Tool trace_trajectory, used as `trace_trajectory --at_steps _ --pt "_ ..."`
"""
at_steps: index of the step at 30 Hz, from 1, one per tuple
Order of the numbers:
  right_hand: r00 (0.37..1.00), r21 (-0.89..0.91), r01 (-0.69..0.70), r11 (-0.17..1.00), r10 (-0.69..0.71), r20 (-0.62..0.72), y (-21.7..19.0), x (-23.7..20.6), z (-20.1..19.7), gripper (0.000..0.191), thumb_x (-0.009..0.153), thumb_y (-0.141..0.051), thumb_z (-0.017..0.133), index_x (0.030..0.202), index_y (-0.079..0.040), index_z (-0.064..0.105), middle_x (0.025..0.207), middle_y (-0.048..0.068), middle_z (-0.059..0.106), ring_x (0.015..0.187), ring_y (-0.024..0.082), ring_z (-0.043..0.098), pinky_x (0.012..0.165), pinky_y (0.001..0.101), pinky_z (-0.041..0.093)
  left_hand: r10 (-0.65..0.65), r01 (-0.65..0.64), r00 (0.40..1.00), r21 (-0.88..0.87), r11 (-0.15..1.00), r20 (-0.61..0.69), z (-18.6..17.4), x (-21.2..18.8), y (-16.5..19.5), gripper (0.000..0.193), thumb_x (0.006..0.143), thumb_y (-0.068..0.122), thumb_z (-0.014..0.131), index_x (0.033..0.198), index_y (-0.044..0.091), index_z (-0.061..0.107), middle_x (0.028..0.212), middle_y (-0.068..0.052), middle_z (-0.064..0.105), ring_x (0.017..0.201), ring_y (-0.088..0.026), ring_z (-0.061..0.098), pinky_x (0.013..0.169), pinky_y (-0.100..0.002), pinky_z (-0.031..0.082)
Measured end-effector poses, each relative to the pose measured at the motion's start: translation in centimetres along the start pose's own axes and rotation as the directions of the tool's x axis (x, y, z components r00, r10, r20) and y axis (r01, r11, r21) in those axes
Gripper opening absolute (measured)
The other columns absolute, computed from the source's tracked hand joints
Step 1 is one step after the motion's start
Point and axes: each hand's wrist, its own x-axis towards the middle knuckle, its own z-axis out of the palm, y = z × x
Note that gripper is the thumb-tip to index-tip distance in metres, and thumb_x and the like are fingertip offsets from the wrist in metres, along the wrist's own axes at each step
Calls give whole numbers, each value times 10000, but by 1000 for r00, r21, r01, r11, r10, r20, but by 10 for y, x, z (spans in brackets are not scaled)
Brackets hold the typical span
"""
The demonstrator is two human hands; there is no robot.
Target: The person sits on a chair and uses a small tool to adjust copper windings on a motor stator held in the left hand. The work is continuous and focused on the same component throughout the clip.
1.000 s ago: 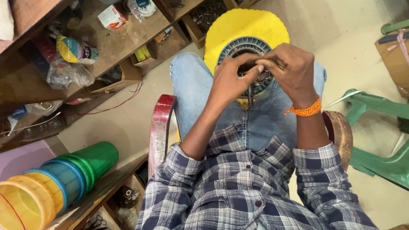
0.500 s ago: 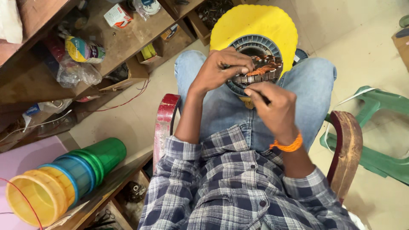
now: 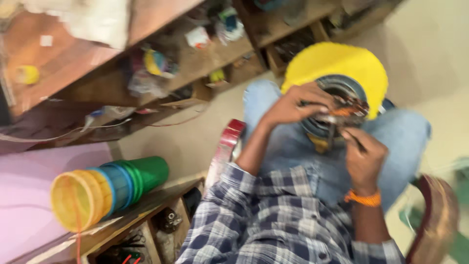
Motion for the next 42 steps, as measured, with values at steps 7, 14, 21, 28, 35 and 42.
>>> trace_trajectory --at_steps 7,14,21,28,35,42 --pt "999 -29 45 999 -45 4 -2 6 -1 49 1041 19 685 1079 33 713 906 149 717 803 175 705 759 291 535 53 1 989 364 931 -139 21 -12 51 434 905 344 777 1287 157 691 1314 -33 700 1183 -241 623 1124 -370 450" --pt "988 -106 28 994 -11 156 8 13 -33 79 954 -9 762 1024 6 729 853 124 650 672 188 559 632 314 430 90 51 953 449 892 -288 61 -26 31 460 850 248 854 1258 112 692 1250 -57 714 1120 -278 638 1001 -388 539" --pt "985 -107 82 991 -64 161 -31 35 -54 25 1014 6 732 1032 11 715 880 118 678 724 183 629 685 311 462 193 -8 934 522 853 -301 66 -20 25 474 815 225 878 1217 61 687 1199 -63 721 1100 -285 656 968 -394 543" --pt "969 -92 170 981 -150 194 -49 64 -35 57 1027 33 736 1001 45 686 945 144 684 784 213 651 681 322 474 197 -5 930 525 851 -311 65 -26 21 459 839 237 859 1226 68 679 1186 -52 719 1094 -273 658 967 -393 542" --pt "972 -122 141 982 -114 207 -41 79 -22 46 1024 35 739 1024 43 693 927 153 693 761 206 663 663 322 485 201 -7 933 541 841 -300 64 -27 17 476 858 269 855 1260 93 672 1207 -34 718 1096 -258 655 968 -380 540" --pt "947 -78 197 977 -169 272 -26 98 -15 48 1025 27 736 995 39 701 954 139 723 835 209 726 718 300 545 -36 211 917 407 889 -397 62 -15 44 388 890 352 791 1194 118 734 1143 -49 765 1031 -230 680 919 -360 564"
